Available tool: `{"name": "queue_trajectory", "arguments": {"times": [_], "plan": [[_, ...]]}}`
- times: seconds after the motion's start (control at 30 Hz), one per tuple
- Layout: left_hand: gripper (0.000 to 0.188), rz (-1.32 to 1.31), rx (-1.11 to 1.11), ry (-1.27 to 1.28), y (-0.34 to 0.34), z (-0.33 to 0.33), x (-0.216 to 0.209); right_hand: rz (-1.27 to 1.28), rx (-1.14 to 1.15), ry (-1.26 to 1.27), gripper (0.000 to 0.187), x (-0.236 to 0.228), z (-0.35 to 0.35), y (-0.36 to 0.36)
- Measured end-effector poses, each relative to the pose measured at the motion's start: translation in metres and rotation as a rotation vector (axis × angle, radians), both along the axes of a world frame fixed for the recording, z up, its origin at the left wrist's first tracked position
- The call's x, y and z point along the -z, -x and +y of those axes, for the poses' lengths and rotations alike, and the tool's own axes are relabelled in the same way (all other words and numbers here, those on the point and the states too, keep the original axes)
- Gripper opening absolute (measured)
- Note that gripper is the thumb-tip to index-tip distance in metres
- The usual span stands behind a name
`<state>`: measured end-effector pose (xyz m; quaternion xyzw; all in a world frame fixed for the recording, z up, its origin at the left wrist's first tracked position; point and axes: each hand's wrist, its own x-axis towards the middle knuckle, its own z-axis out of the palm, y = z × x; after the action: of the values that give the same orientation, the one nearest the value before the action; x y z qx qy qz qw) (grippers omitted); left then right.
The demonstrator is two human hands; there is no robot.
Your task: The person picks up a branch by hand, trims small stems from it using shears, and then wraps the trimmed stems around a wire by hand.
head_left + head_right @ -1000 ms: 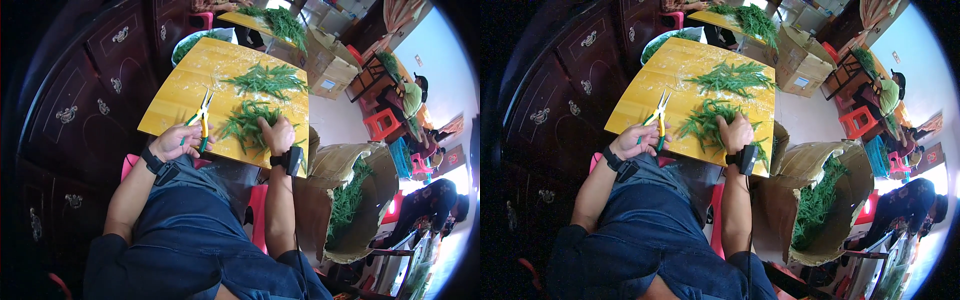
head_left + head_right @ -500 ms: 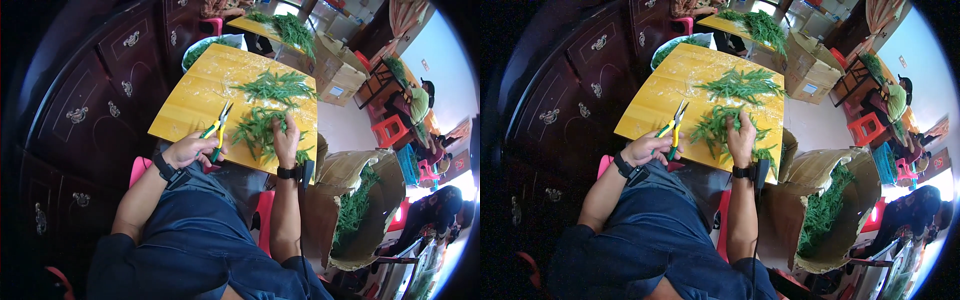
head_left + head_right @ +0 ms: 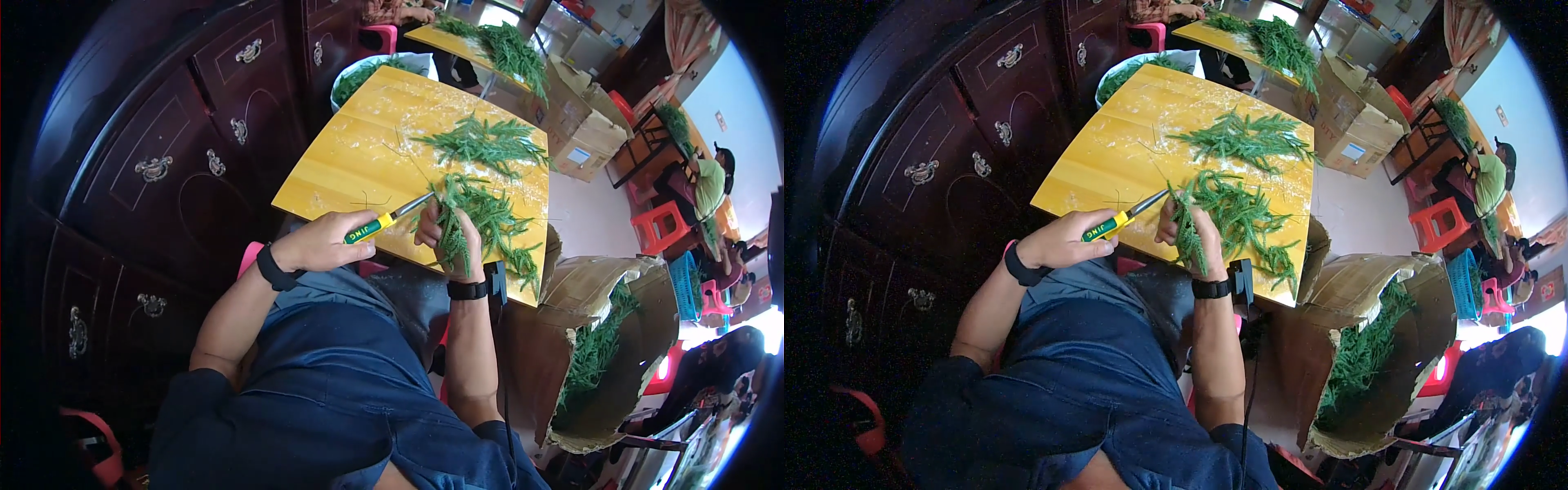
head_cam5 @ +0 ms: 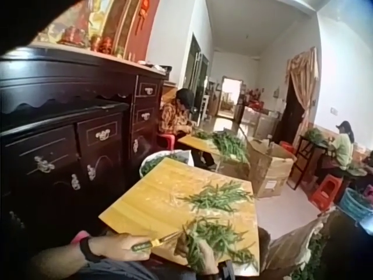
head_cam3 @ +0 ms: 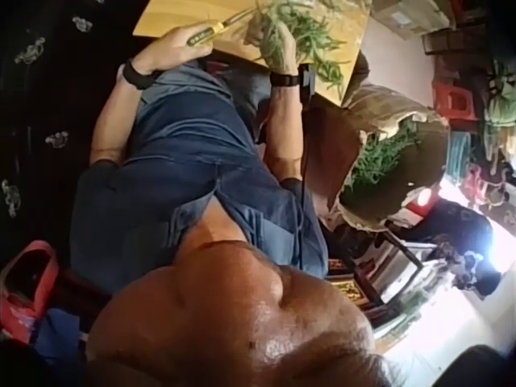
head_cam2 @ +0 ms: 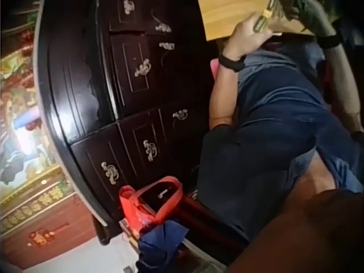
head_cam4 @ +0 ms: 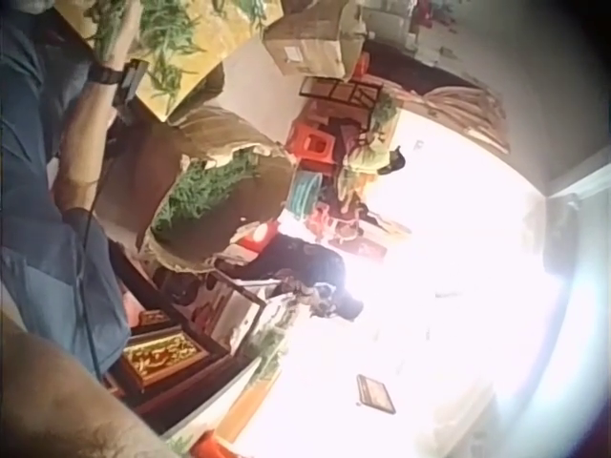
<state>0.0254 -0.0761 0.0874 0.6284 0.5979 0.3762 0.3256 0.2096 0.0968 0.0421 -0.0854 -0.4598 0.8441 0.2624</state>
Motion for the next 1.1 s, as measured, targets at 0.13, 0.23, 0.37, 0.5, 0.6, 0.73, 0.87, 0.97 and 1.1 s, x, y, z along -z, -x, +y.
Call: {"name": "queue_trajectory", "arguments": {"times": [0.13, 0.23, 0.37, 0.5, 0.6, 0.73, 0.87, 0.97, 1.1], "plan": [[0.048, 0.070, -0.030, 0.050, -0.004, 0.003, -0.002, 0.110, -0.134, 0.132, 0.033, 0.003, -0.003, 0.003], [0.050, 0.099, -0.036, 0.003, -0.003, 0.006, -0.002, 0.148, -0.179, 0.171, 0.033, 0.008, 0.000, 0.006], [0.049, 0.094, 0.016, -0.115, 0.000, 0.011, 0.015, 0.103, -0.215, 0.190, 0.034, 0.013, -0.003, 0.008], [0.046, -0.133, -0.055, 0.190, -0.010, 0.012, 0.002, 0.071, -0.235, 0.225, 0.036, 0.023, 0.001, 0.009], [0.041, -0.171, -0.105, 0.219, -0.013, 0.010, 0.010, -0.047, -0.154, 0.218, 0.036, 0.025, 0.000, 0.008], [0.034, -0.204, -0.174, 0.230, -0.013, 0.010, 0.012, -0.086, 0.100, 0.109, 0.036, 0.007, 0.000, 0.008], [0.028, -0.187, -0.216, 0.235, -0.012, 0.011, 0.010, -0.189, 0.414, -0.412, 0.030, 0.003, 0.008, 0.007], [0.027, -0.178, -0.211, 0.243, -0.011, 0.012, 0.015, -0.368, 0.518, -0.743, 0.026, -0.011, 0.002, 0.005], [0.028, -0.240, -0.201, 0.263, -0.006, 0.015, 0.016, -0.560, 0.538, -0.927, 0.025, -0.016, -0.001, 0.017]]}}
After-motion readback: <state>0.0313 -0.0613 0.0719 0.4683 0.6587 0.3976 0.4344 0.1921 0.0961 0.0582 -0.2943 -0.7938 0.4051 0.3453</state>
